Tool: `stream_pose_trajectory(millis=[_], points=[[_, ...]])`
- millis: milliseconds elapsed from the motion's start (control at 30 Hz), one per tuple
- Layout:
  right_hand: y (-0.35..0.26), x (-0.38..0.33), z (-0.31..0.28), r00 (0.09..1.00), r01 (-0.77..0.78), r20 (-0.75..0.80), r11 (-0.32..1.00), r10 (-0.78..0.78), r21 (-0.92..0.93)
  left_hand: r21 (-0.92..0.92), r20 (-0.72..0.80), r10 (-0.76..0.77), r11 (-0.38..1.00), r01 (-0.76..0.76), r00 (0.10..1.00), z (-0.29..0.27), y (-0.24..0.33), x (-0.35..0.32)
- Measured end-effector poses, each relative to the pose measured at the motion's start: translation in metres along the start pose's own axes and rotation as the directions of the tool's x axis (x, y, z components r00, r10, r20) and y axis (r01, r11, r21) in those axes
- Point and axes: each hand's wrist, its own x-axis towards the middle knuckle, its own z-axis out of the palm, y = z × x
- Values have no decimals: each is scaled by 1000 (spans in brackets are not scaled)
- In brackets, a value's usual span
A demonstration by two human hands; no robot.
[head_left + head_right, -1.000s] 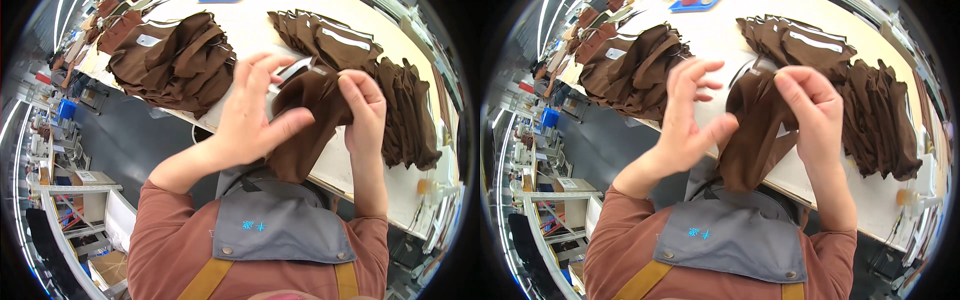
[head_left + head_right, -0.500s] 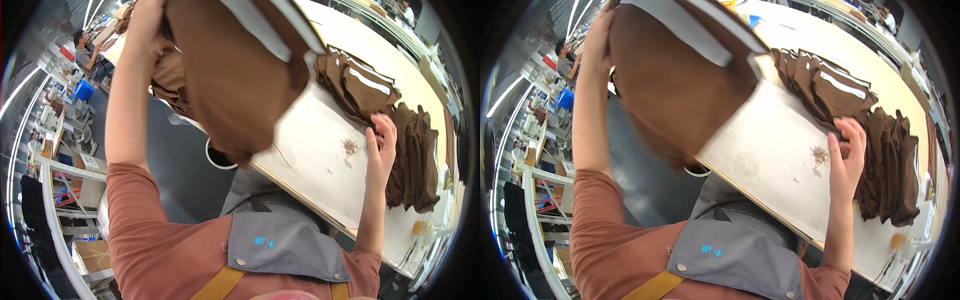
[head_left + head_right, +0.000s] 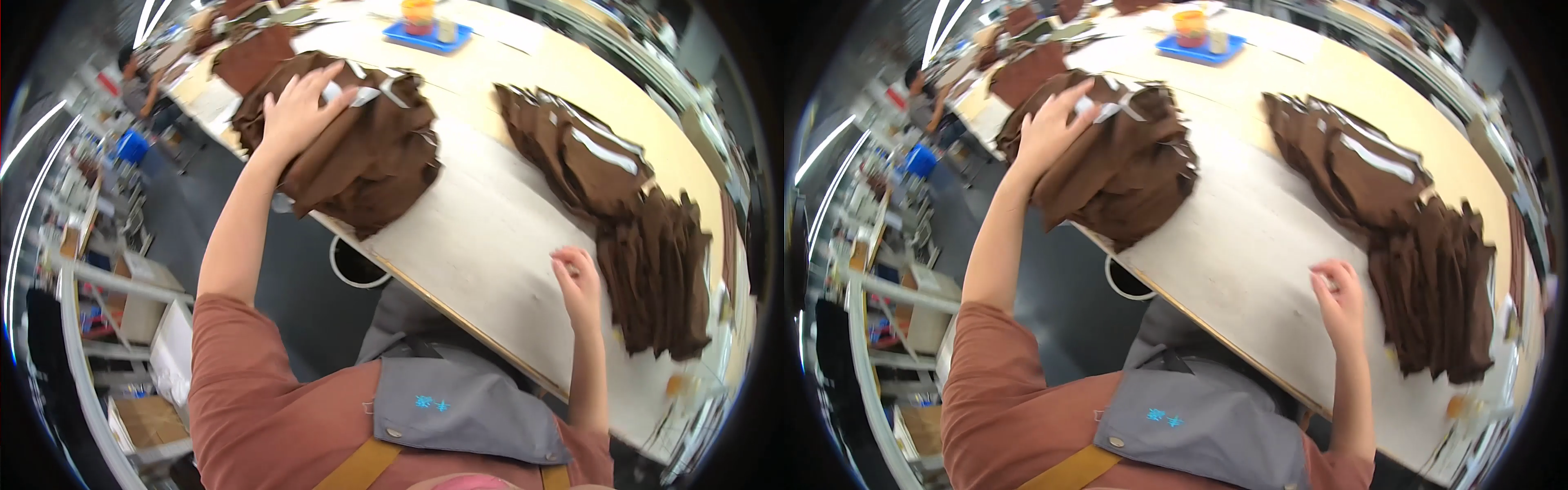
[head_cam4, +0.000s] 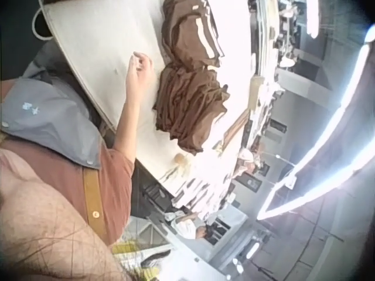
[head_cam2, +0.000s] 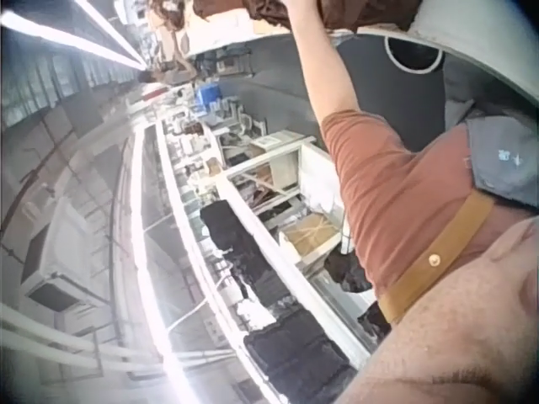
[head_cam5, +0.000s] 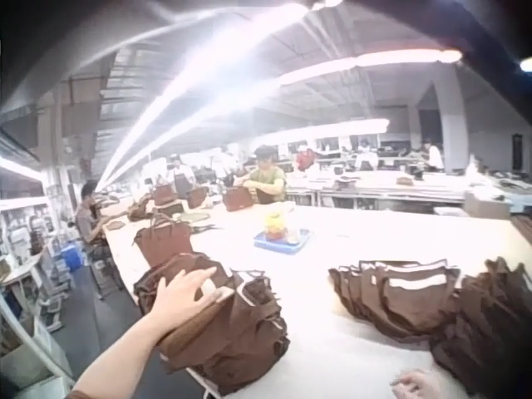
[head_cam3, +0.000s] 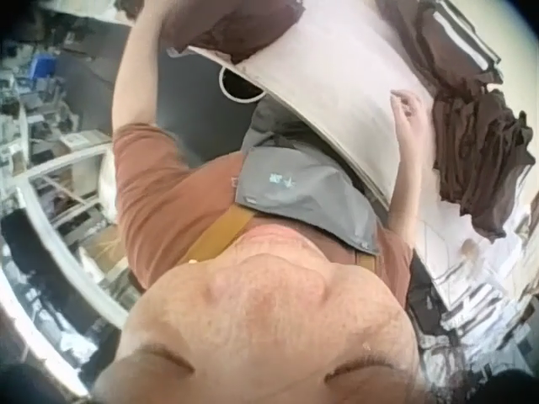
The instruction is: Inspecting and aligning garment components for assembly on a workshop table.
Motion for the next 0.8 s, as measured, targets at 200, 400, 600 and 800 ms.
stream_pose_trajectory(millis=[200, 400, 600, 800], points=[[-17, 22, 7, 991, 120, 61, 993, -119, -17, 186, 102, -56, 982, 36, 993, 57, -26, -25], [22, 102, -48, 896, 118, -416, 986, -157, -117, -836, -364, -355, 533, -134, 861, -12, -12, -42], [92, 224, -146, 660, -381, -725, 745, -195, -547, -341, -709, 179, 759, -554, 682, 11, 53, -153], [91, 244, -138, 773, -567, -611, 617, 170, -546, -677, -212, 337, 627, -387, 917, 59, 140, -206]])
